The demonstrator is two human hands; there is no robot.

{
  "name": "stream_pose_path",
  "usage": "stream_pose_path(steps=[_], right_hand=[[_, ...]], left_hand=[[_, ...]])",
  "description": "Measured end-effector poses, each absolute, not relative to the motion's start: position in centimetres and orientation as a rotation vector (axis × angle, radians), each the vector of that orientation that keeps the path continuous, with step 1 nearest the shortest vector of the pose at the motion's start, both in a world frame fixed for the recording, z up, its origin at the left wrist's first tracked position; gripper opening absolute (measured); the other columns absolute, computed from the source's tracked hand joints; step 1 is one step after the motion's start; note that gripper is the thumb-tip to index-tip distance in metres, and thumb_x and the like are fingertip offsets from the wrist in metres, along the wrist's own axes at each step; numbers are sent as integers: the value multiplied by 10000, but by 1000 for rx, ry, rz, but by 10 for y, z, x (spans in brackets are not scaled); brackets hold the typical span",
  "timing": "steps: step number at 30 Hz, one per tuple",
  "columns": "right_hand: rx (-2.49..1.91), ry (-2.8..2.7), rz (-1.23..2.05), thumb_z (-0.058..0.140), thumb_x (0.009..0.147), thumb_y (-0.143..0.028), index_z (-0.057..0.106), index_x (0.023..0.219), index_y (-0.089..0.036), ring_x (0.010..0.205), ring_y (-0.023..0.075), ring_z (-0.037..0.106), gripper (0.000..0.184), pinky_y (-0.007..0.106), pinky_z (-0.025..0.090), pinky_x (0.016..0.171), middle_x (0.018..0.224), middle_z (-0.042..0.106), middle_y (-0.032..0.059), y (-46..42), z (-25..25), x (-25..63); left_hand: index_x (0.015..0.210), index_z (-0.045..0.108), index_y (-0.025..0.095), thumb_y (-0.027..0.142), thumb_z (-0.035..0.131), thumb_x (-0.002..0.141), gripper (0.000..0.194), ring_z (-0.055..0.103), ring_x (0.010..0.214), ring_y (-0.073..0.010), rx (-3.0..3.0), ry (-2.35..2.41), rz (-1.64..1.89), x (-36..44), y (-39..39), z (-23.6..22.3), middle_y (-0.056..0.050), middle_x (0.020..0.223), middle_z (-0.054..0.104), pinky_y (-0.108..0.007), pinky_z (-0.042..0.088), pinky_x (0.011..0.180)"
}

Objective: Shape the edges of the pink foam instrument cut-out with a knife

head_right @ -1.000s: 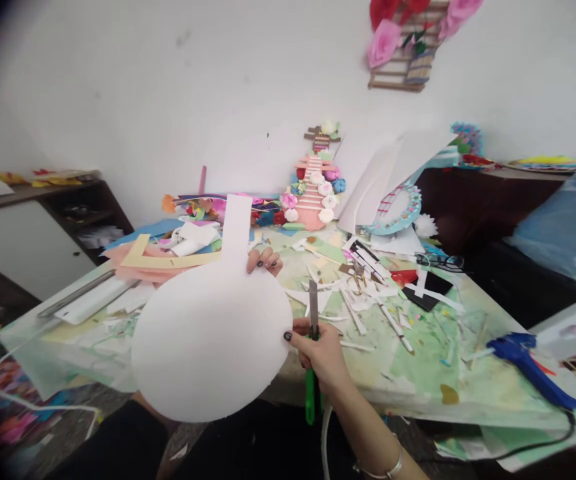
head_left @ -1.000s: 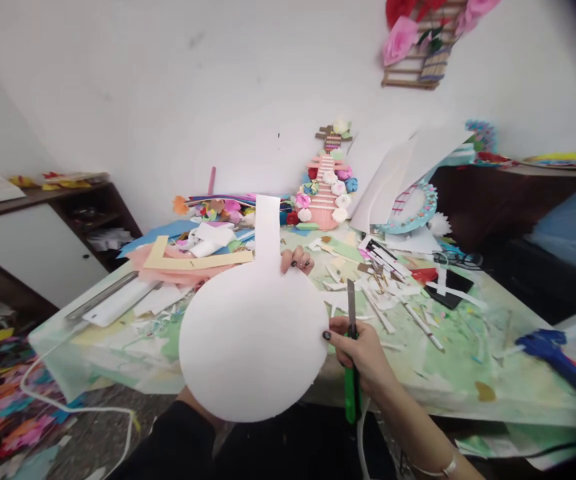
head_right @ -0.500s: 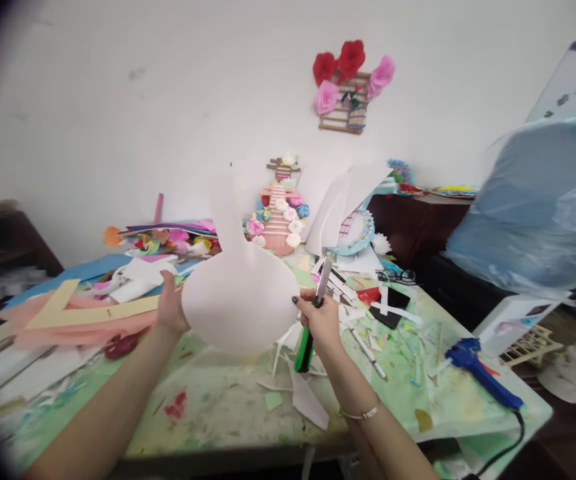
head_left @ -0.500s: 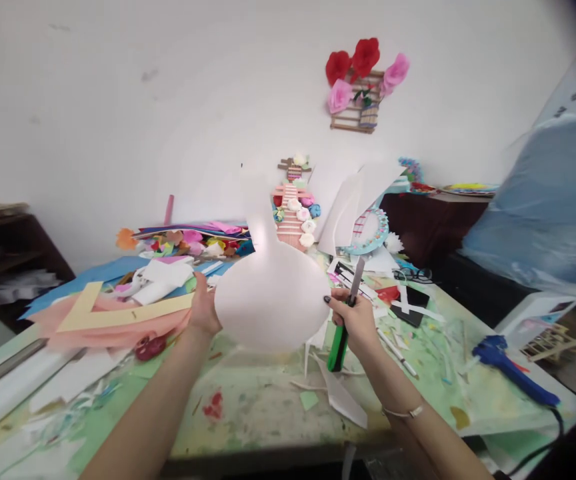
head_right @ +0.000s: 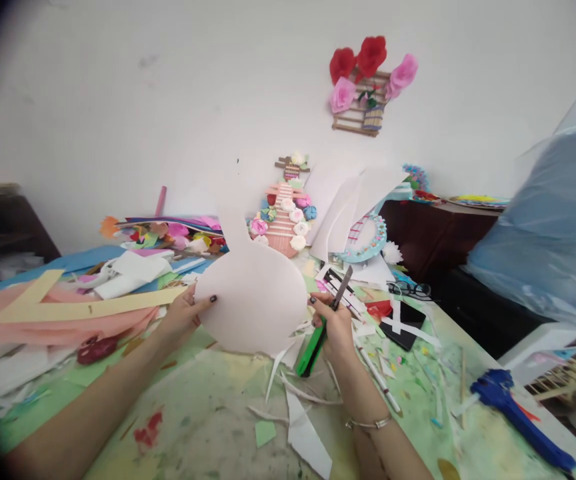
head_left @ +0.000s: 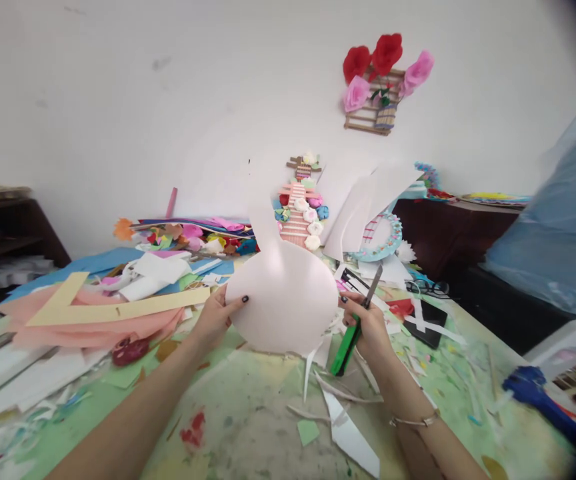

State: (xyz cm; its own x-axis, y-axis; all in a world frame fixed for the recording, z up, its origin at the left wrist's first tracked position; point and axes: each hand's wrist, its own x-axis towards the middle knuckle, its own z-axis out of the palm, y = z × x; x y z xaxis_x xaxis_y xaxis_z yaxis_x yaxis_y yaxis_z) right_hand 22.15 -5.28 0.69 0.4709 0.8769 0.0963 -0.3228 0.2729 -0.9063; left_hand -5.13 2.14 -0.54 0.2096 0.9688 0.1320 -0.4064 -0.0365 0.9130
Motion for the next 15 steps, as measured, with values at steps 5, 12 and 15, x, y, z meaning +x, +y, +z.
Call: stream_pose_path(steps=[5,12,15], right_hand=[[-995,-661,1015,849,435,-224,598,744,-160,377,36,400,403,198,318,392,507,514,-80,-50,1,221],[-945,-620,1062,850,438,-206,512,771,-192,381,19,376,475,174,324,407,499,456,-122,-46,-8,220],[-919,-648,1092,842,469,-216,502,783,-196,378,13,354,463,167,303,404,500,434,-130,-47,-9,218]], left_hand=[[1093,626,187,209,824,603,529,679,812,-158,958,639,1263,-50,24,-12,-35,968,740,-244,554,717],[1022,656,202,124,785,640,411,671,777,-110,805,588,1281,-50,25,-19,0,963,734,-217,558,718],[1096,646,206,153,804,629,496,679,820,-144,855,619,1210,-45,19,-20,-28,1032,731,-262,567,743]])
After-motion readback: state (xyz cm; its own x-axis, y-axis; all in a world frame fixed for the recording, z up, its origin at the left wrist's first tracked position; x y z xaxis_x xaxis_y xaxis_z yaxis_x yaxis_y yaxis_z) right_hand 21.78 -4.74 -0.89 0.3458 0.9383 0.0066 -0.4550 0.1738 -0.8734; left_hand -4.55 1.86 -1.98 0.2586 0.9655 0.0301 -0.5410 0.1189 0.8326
